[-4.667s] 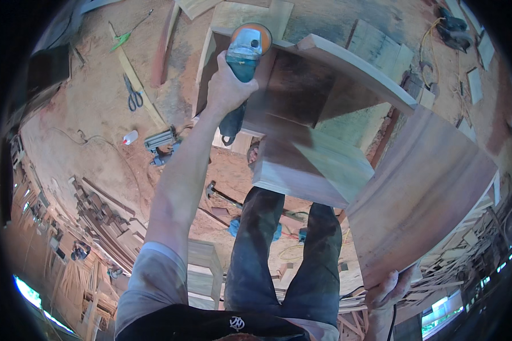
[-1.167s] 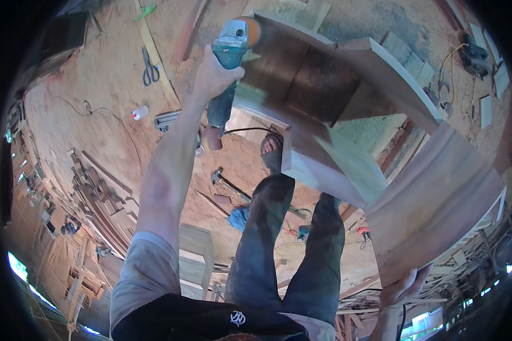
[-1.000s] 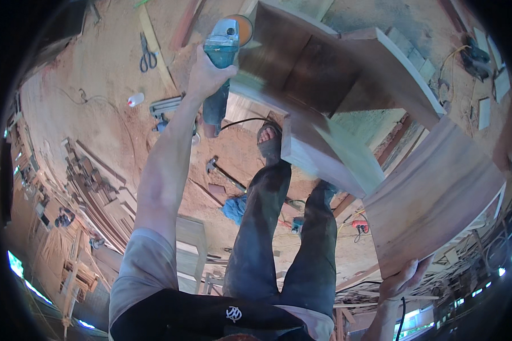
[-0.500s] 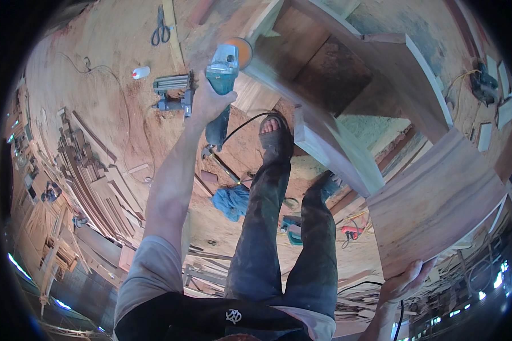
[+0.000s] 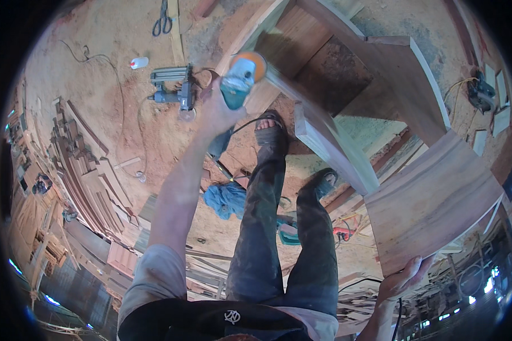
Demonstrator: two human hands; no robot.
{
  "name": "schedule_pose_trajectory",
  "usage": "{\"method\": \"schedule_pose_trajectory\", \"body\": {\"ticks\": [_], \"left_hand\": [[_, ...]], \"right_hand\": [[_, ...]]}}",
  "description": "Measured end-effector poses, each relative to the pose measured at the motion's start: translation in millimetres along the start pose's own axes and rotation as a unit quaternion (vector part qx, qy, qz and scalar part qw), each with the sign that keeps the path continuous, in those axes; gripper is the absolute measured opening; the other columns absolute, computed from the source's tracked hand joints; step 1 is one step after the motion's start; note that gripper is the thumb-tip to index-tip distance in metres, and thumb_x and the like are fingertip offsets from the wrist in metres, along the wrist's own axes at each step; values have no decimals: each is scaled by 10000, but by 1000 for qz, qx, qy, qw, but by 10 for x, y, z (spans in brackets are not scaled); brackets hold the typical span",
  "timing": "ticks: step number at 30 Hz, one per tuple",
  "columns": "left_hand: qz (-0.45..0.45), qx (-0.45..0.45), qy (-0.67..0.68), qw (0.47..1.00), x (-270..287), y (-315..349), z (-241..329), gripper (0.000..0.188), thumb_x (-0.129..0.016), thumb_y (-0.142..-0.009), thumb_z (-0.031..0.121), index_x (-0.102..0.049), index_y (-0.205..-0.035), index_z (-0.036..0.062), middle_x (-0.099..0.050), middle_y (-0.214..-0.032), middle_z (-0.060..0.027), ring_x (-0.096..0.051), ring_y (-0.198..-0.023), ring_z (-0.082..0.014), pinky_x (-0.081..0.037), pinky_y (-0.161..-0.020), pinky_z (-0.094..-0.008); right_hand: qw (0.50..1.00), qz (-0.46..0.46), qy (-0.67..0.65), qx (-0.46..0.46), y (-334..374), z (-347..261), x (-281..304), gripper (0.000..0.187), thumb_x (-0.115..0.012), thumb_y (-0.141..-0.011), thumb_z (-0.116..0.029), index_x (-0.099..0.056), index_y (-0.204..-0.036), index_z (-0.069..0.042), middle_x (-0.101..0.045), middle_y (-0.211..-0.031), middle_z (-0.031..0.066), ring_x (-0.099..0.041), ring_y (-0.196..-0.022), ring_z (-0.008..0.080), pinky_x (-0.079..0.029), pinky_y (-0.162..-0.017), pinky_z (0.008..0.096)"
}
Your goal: The person sands a wooden frame with an orbital sander, then uses a nail gun to attach a wooden panel to the frame. The person handles the frame and panel, aligning and securing them together.
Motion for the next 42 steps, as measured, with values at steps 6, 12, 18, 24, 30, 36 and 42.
{"method": "schedule_pose_trajectory", "body": {"ticks": [6, 12, 18, 24, 30, 36, 42], "left_hand": [[48, 32, 26, 998, 65, -16, -171, 969, -797, -706, 318, -308, -1498, 49, -684, -1186, -273, -688, -1098, -450, -534, -971, -502], [93, 37, 129, 987, -62, 203, -285, 988, -799, -707, 295, -290, -1507, 20, -676, -1201, -294, -680, -1119, -445, -533, -980, -487], [15, -18, 5, 1000, 325, -570, 193, 978, -818, -706, 311, -318, -1496, 24, -668, -1203, -284, -678, -1113, -434, -531, -967, -488], [29, -142, -25, 989, 497, -1469, 1120, 971, -823, -662, 362, -376, -1450, 11, -669, -1220, -301, -666, -1141, -470, -527, -980, -508], [2, -154, -68, 986, 467, -1972, 1536, 1044, -824, -643, 387, -344, -1488, 6, -664, -1256, -311, -658, -1178, -462, -529, -1006, -488], [9, -108, -53, 993, 564, -1633, 947, 988, -827, -675, 390, -347, -1435, -22, -671, -1205, -284, -684, -1123, -423, -525, -980, -470], [19, -74, -27, 997, 528, -1007, 383, 1081, -803, -668, 345, -255, -1537, 7, -661, -1257, -305, -671, -1153, -448, -528, -993, -481]], "right_hand": [[1000, -8, -8, -9, -13, -14, -6, 690, -378, -1041, -387, -398, -1550, 79, -486, -1511, 281, -501, -1361, 369, -390, -1127, 451], [997, -13, -36, -64, 24, 21, -7, 740, -404, -1032, -396, -326, -1574, 101, -451, -1524, 300, -494, -1367, 363, -411, -1106, 447], [993, -21, -72, -88, 111, 104, -14, 760, -411, -1037, -396, -257, -1603, 87, -373, -1584, 282, -453, -1405, 369, -396, -1137, 450], [995, 4, -77, -70, 162, 165, -13, 698, -382, -1050, -383, -347, -1569, 82, -425, -1561, 264, -455, -1392, 351, -356, -1150, 442], [997, -1, -46, -63, 198, 156, 18, 689, -372, -1052, -373, -344, -1573, 77, -416, -1575, 267, -442, -1415, 363, -345, -1163, 445], [996, 4, -52, -70, 142, 120, 6, 688, -378, -1052, -373, -356, -1561, 90, -448, -1541, 280, -476, -1381, 370, -372, -1139, 438], [992, -11, -81, -101, 89, 128, -3, 732, -392, -1040, -375, -270, -1594, 87, -411, -1559, 268, -467, -1388, 351, -402, -1127, 436]]}}
Point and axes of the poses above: each hand's wrist, its own y-axis away from the middle knuckle, its own x-axis out of the back of the hand, z = x × y, the point moved 4 cm from there along -y, towards the middle knuckle
